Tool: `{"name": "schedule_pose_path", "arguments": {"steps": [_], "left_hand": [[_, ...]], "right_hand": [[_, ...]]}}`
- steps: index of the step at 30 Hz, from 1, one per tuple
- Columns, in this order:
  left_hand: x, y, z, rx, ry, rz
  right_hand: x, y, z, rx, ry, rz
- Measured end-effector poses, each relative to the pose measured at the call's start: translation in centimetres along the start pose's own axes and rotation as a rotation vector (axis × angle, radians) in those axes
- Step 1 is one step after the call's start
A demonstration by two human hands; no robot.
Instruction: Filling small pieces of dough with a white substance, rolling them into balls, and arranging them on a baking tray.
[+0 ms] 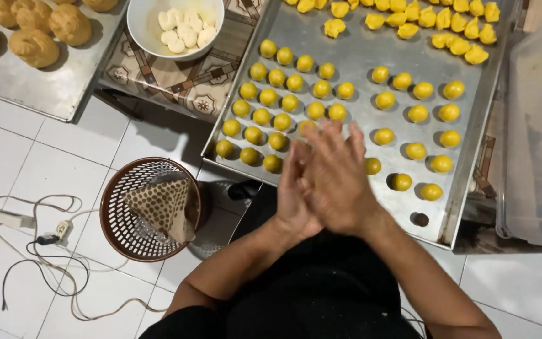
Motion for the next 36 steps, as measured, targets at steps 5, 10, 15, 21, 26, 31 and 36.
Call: {"name": "schedule_pose_path", "arguments": {"steps": [5, 10, 15, 21, 26, 31, 36], "left_hand": [[-2.6, 3.7, -0.2, -0.069, 0.127, -0.396], [-0.7, 0.4, 1.1, -0.210, 0.156, -0.079], [-2.6, 3.3, 0.1, -0.038, 0.147, -0.337], [-0.8, 3.3, 0.7, -0.031, 0.057, -0.088], [-2.2, 1.8, 0.4, 0.024, 0.189, -0.436], [-0.9, 2.8, 1.8, -0.162, 0.089, -0.176], [-0.9, 0.5, 0.4, 0.079, 0.100, -0.144]], "right_hand": [[3.0, 1.8, 2.9, 0.200, -0.218, -0.041], [-0.9, 0.0, 1.2, -0.006, -0.021, 0.048], [3.2, 1.3, 4.3, 0.040, -0.165, -0.017], [1.5, 0.5, 2.0, 0.070, -0.101, 0.103], [4.0, 1.9, 5.1, 0.037, -0.185, -0.076], [1.0, 0.1, 2.5, 0.039, -0.015, -0.110], [3.9, 1.7, 3.7, 0.042, -0.173, -0.022]]}}
Point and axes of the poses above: each hand's wrist, its own z-axis away from the middle knuckle, its own y-axis out of the palm, x = y × z, the point moved 8 cm from there along -z, towards the middle knuckle, and after that the axes turned 7 degrees about -x, right-handed, at the moved point
